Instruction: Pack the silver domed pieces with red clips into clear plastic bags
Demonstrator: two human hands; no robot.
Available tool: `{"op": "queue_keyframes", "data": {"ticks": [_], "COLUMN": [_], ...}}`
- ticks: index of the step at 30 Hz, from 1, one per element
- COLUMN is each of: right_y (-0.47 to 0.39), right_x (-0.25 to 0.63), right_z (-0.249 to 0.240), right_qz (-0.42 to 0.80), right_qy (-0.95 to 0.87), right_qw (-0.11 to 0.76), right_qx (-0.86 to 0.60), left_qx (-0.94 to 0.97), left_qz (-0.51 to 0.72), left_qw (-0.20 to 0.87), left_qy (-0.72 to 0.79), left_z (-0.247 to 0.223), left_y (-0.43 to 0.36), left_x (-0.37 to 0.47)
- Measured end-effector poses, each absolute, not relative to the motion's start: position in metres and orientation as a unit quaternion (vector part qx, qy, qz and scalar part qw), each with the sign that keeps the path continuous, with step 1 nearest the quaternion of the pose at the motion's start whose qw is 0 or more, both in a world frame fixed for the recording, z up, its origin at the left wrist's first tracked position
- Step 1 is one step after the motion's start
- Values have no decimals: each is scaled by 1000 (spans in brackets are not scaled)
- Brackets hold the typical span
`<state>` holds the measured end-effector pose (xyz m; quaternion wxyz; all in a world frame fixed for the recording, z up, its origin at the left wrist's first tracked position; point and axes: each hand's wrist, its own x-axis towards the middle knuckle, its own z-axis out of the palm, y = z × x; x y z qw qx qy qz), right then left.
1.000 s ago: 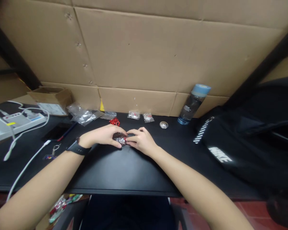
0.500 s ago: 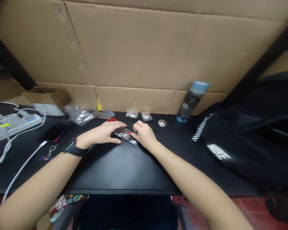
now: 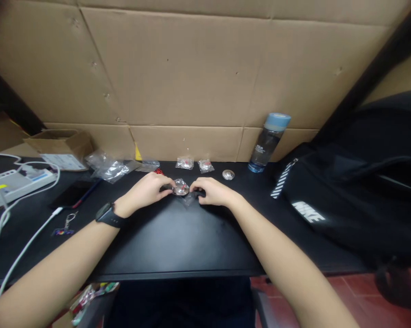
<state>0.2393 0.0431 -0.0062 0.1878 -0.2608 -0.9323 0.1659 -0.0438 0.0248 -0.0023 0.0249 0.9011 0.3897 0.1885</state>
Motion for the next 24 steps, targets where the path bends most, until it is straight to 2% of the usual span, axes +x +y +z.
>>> {"op": "queue_keyframes", "data": {"ticks": [6, 15, 20, 24], "right_y": [42, 33, 27, 24], "right_x": [224, 226, 222, 219], "right_z": [-18, 5, 10, 10], "right_qz": [124, 149, 178, 195], "right_qy": [-918, -844, -818, -816], "right_qw": [240, 409, 445, 440], "right_qx": [-290, -315, -320, -321], "left_qx": [895, 882, 843, 806], "left_qz": [196, 297, 346, 380], "left_qw": [63, 107, 155, 193], "left_qy": [396, 351, 383, 411], "left_z": [-8, 3, -1, -8], "left_y": [27, 15, 11, 13], "left_x": [-45, -30, -22, -19]}}
